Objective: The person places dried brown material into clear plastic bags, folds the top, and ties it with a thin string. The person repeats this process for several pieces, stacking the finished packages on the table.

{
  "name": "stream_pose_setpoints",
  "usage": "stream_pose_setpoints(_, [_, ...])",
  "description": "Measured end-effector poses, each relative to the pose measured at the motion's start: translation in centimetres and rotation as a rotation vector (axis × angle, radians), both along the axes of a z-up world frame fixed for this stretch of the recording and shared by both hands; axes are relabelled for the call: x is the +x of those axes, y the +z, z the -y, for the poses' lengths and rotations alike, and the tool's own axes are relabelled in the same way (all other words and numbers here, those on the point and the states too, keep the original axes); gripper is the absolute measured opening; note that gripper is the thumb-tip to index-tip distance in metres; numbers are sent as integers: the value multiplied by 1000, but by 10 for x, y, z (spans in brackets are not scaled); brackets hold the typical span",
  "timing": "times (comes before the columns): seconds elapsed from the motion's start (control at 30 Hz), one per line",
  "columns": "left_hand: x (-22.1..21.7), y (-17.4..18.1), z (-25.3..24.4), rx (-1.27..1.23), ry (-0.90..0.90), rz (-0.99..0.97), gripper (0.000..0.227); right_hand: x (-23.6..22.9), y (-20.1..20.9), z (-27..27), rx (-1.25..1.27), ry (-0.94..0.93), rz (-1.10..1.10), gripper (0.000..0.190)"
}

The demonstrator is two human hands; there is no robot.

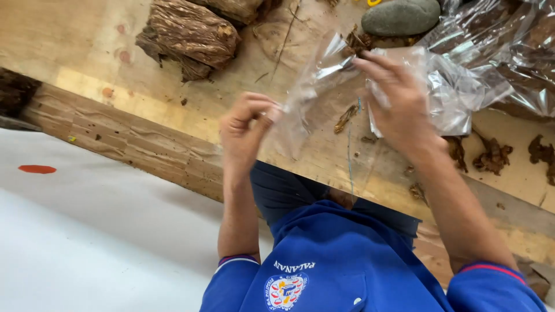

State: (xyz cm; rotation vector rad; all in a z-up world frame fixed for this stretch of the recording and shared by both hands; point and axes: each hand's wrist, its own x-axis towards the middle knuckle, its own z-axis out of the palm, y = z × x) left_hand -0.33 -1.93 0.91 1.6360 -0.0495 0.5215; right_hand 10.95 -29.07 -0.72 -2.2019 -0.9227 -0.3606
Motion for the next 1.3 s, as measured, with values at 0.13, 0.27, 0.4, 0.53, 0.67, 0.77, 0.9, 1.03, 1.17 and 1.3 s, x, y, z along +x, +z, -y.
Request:
stream_pose_setpoints(0.13, [-18,35,24,135,-164,-76,6,18,1,-59,-203,446,-18,47])
stream_pose_setpoints(0.27, [-47,49,3,-68,153,4,4,48,8,-58,-214,534,-177,13])
stream_pose_setpoints(0.4, [-59,43,-48,-161,262,209,6,65,34,-24,-143,417,-467,15])
stream_pose_setpoints(0.53, [-48,21,-72,-146,532,229,16,66,24,2,273,195,-761,15])
stream_pose_setpoints(0.67, [-27,-3,-67,-254,633,134,19,58,-12,9,801,120,-1055,12])
stream_pose_setpoints(0.77, [-18,-25,-70,-373,653,60,20,48,-9,15,849,146,-1089,11])
stream_pose_setpoints(0.9, [-4,-20,-58,-370,544,13,24,43,6,21,852,200,-1086,14])
stream_pose_setpoints(1.03, [8,-39,-54,-386,546,28,19,12,1,22,917,25,-1124,18])
stream_pose_setpoints(1.17, [12,-48,-46,-303,549,-66,19,-14,-44,24,761,-194,-1044,12])
stream_pose_setpoints(1.3, [28,-50,-37,-308,543,-56,18,-7,-41,35,823,-216,-961,16])
